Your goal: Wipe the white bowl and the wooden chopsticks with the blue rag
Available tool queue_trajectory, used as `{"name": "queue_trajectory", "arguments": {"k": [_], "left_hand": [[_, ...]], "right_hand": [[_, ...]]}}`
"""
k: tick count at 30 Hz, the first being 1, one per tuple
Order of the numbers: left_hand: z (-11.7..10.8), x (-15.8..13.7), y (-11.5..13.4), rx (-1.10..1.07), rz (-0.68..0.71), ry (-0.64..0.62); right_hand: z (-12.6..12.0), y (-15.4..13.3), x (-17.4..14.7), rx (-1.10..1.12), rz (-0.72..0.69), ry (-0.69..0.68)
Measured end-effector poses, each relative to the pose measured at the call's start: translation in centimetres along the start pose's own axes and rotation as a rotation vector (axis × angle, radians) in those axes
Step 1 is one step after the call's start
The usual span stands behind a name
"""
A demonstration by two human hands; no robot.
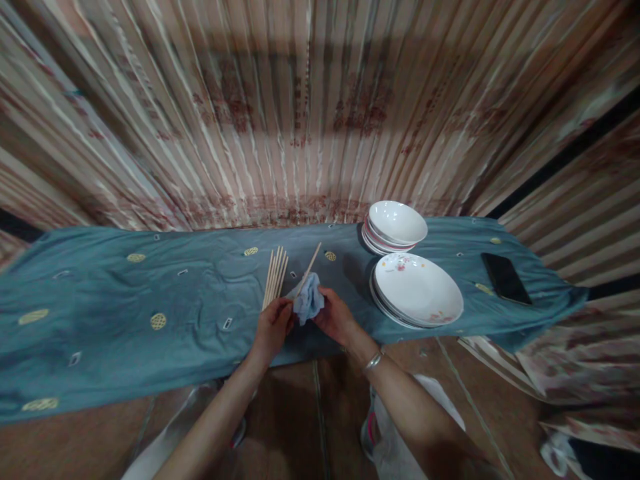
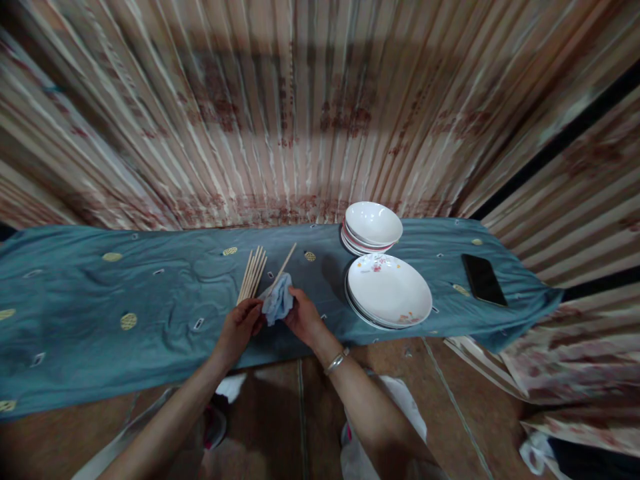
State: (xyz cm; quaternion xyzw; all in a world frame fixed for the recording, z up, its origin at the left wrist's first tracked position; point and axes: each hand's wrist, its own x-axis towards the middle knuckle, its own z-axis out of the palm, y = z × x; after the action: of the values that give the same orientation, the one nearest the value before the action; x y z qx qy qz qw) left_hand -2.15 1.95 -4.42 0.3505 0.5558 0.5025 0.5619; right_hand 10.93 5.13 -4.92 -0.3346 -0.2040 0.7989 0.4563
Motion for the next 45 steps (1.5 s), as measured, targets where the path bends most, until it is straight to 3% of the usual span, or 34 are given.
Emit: {"name": "queue_trajectory", "arguments": {"k": [4, 11, 17, 24, 35, 45], "left_hand": [[0.2, -0.2, 0.1, -0.019, -0.062, -0.007], [0.7, -1.7, -0.3, 0.073, -0.047, -0.191], [0.9, -3.5, -0.6, 0.133, -0.063, -0.261], [0.9, -4.8, -1.1, 0.101, -0.124, -0.322], [0.2, -4.4, 0.0, -0.193, -0.323, -0.234], [0.0, -3.9, 0.1, -0.135, -0.230, -0.196]], "right_hand": [[0.4, 0.5, -0.9, -0.035, -0.060, -0.097], [-0.2, 0.5, -0.9, -0.078, -0.071, 0.036], [-1.2, -1.8, -0.1, -0.067, -0.156, 0.147], [-2.2, -4.4, 0.6, -0.093, -0.260, 0.156], [-1.0, -2.1, 0.0, -0.057, -0.081, 0.051], [-0.2, -0.9, -0.7, -0.087, -0.069, 0.055]]}}
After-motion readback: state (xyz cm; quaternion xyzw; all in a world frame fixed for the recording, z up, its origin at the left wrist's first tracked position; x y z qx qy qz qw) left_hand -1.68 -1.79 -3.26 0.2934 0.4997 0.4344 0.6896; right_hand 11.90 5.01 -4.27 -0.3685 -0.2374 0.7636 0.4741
